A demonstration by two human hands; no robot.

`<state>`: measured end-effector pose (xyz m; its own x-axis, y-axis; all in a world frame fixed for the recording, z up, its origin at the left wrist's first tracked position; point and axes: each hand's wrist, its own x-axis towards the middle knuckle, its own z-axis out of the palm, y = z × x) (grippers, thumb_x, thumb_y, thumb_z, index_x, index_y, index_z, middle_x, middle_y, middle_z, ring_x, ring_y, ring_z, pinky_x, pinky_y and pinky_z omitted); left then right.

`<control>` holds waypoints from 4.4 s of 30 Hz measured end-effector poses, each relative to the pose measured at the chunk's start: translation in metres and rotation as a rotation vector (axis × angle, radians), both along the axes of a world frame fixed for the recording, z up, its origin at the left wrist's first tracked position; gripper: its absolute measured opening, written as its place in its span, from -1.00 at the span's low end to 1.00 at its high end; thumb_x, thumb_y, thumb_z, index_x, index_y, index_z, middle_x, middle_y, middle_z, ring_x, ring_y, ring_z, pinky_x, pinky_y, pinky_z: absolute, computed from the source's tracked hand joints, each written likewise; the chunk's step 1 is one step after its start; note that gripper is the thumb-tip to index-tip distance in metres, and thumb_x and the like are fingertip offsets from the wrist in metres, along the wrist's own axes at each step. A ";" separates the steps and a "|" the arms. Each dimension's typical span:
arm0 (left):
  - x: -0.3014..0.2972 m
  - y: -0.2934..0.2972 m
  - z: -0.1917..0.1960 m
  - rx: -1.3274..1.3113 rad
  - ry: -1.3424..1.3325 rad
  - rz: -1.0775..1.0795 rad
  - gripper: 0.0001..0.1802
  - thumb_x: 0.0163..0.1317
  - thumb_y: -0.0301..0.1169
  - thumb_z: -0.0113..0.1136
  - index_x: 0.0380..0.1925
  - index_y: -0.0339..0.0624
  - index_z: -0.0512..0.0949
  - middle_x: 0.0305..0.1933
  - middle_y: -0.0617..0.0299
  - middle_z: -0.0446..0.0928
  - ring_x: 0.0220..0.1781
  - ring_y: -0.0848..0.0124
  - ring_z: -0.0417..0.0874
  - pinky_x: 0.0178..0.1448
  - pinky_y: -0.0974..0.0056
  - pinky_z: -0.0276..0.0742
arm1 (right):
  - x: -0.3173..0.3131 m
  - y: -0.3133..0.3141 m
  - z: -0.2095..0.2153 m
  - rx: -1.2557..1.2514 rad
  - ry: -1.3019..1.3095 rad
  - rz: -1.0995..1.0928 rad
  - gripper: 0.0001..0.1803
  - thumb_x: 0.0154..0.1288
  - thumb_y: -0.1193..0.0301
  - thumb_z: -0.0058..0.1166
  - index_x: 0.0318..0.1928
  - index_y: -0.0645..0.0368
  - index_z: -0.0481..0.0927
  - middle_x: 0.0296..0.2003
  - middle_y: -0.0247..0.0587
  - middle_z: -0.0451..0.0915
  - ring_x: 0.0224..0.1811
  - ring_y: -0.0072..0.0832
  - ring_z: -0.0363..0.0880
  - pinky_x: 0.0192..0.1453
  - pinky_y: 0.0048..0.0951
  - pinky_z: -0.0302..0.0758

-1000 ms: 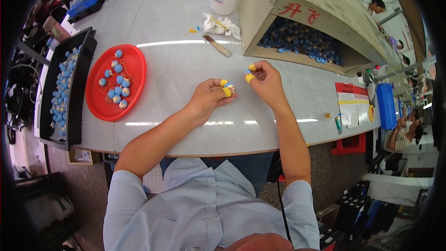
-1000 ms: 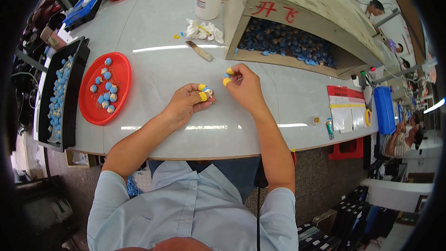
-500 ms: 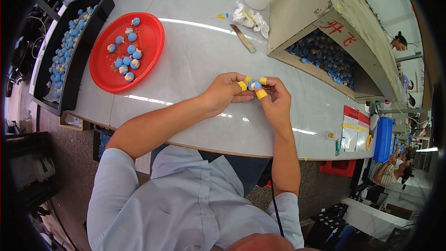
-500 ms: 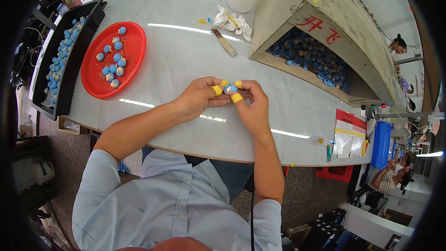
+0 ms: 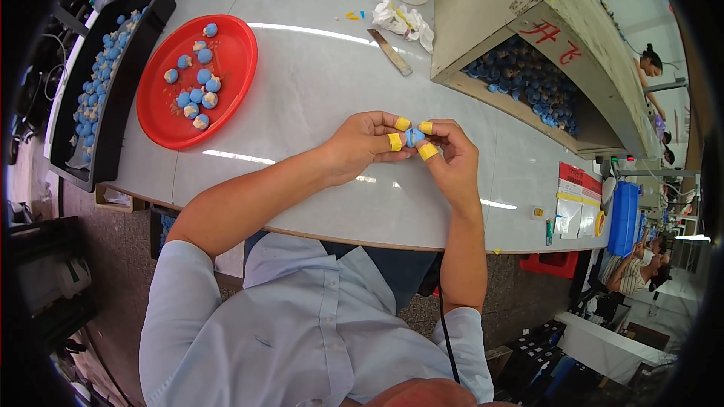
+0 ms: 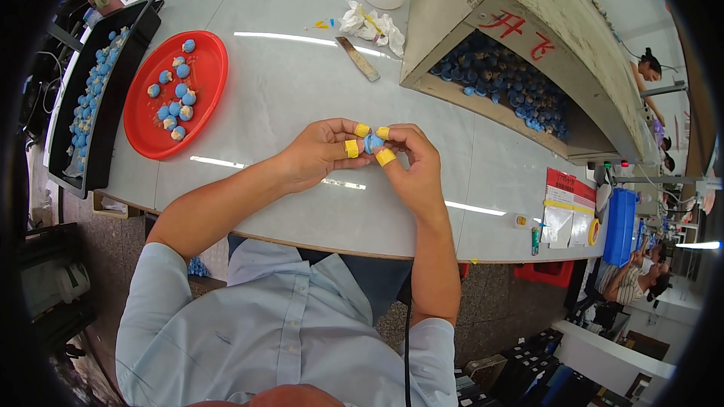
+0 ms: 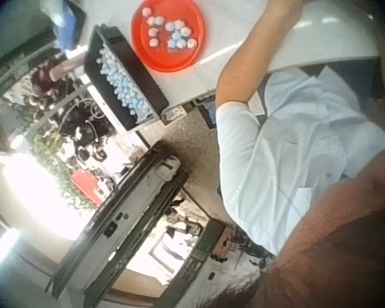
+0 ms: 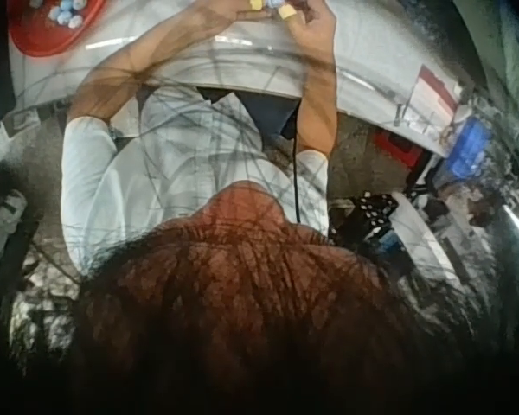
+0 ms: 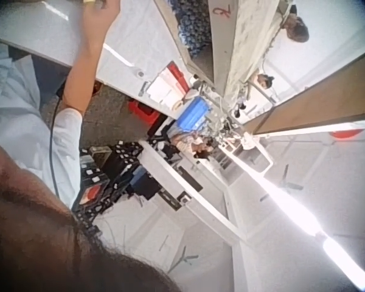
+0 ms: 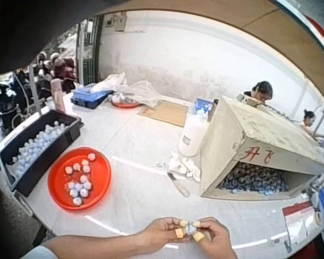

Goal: The person applies glue to small plastic components with a glue applicator, then assembles the parts by hand.

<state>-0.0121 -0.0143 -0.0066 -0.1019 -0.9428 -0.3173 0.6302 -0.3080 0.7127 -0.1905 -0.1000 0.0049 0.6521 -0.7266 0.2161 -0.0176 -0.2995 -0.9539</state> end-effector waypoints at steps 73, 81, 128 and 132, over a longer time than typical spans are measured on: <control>-0.005 0.001 0.001 0.049 -0.211 0.088 -0.73 0.35 -0.31 0.19 -0.14 -0.32 0.51 -0.23 0.12 0.63 -0.24 0.42 0.70 -0.12 0.40 0.62 | 0.022 0.018 -0.020 0.499 0.033 -0.139 -0.76 0.42 0.38 0.03 -0.41 0.20 0.42 -0.52 -0.48 0.41 -0.44 -0.77 0.26 -0.40 -0.62 0.25; -0.013 0.002 -0.002 0.005 -0.267 0.099 -0.84 0.34 -0.41 0.16 -0.19 -0.28 0.52 -0.22 0.11 0.64 -0.25 0.39 0.71 -0.14 0.38 0.61 | 0.022 0.028 -0.017 0.313 -0.060 -0.158 -0.75 0.45 0.45 -0.07 -0.43 0.16 0.27 -0.47 -0.46 0.37 -0.40 -0.76 0.26 -0.37 -0.61 0.32; 0.012 -0.008 -0.009 -0.188 -0.549 0.004 -0.77 0.28 -0.55 0.19 -0.13 -0.53 0.53 -0.21 0.10 0.63 -0.18 0.50 0.68 -0.11 0.46 0.62 | 0.010 0.012 -0.009 0.432 0.015 -0.003 -0.86 0.38 0.54 -0.01 -0.07 0.23 0.48 -0.28 -0.36 0.55 -0.41 -0.74 0.43 -0.39 -0.69 0.37; 0.009 -0.008 -0.014 -0.200 -0.516 0.028 -0.79 0.25 -0.56 0.21 -0.18 -0.52 0.53 -0.26 0.13 0.63 -0.22 0.50 0.69 -0.14 0.48 0.60 | 0.012 0.011 -0.008 0.401 -0.030 0.022 -0.89 0.37 0.62 -0.02 -0.12 0.30 0.45 -0.24 -0.27 0.56 -0.31 -0.70 0.50 -0.23 -0.67 0.47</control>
<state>-0.0029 -0.0226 -0.0204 0.0454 -0.9900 -0.1334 0.1895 -0.1226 0.9742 -0.1789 -0.0886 -0.0034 0.6665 -0.7429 -0.0626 0.0147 0.0970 -0.9952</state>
